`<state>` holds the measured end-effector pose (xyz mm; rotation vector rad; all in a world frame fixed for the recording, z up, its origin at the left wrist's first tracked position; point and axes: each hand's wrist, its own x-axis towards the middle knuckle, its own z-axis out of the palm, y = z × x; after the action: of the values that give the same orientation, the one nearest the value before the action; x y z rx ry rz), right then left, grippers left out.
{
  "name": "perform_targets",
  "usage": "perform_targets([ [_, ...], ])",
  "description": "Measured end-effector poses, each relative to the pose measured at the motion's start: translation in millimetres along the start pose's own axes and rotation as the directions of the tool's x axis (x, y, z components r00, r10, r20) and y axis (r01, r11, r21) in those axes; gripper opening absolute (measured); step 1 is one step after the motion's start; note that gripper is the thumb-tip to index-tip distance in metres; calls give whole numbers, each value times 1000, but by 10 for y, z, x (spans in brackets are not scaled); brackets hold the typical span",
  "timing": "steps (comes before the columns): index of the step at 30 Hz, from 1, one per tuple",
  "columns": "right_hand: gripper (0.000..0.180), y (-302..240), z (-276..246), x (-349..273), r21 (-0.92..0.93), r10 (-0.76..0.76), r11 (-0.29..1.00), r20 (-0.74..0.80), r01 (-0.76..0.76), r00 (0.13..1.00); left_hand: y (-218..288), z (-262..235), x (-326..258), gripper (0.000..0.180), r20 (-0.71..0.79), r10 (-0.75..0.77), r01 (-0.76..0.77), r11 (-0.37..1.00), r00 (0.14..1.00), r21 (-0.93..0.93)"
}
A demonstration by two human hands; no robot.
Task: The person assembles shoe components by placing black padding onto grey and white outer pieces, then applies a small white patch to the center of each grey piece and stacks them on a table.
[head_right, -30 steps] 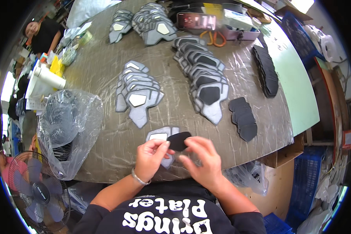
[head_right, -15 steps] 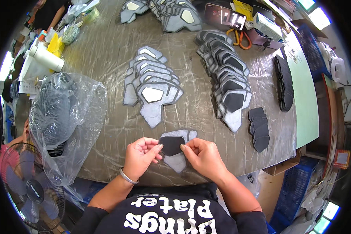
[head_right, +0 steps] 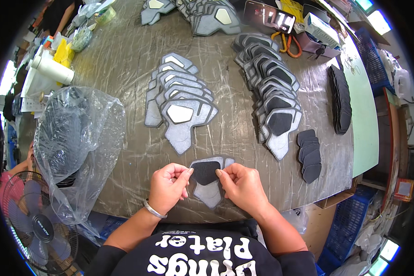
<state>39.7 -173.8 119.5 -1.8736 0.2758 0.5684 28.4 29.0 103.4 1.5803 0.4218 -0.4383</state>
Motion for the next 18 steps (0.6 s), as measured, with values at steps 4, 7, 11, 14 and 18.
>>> perform_targets([
  [4, 25, 31, 30, 9, -24, -57, 998, -36, 56, 998, -2, 21, -3, 15, -27, 25, -23, 998, 999, 63],
  [7, 24, 12, 34, 10, -47, -54, 998, -49, 52, 997, -6, 27, 1, 15, -23, 51, -49, 995, 998, 83],
  [11, 23, 26, 54, 21, -73, -78, 995, -72, 73, 994, 12, 50, -6, 15, -46, 101, -94, 986, 994, 134],
  [14, 23, 39, 71, 22, -144, -125, 984, -115, 108, 985, -25, 72, -9, 15, -49, 181, -169, 968, 982, 188],
  [18, 26, 66, 74, 36, -357, -291, 905, -127, 230, 948, -104, 93, 1, 13, -66, 311, -274, 905, 948, 327],
])
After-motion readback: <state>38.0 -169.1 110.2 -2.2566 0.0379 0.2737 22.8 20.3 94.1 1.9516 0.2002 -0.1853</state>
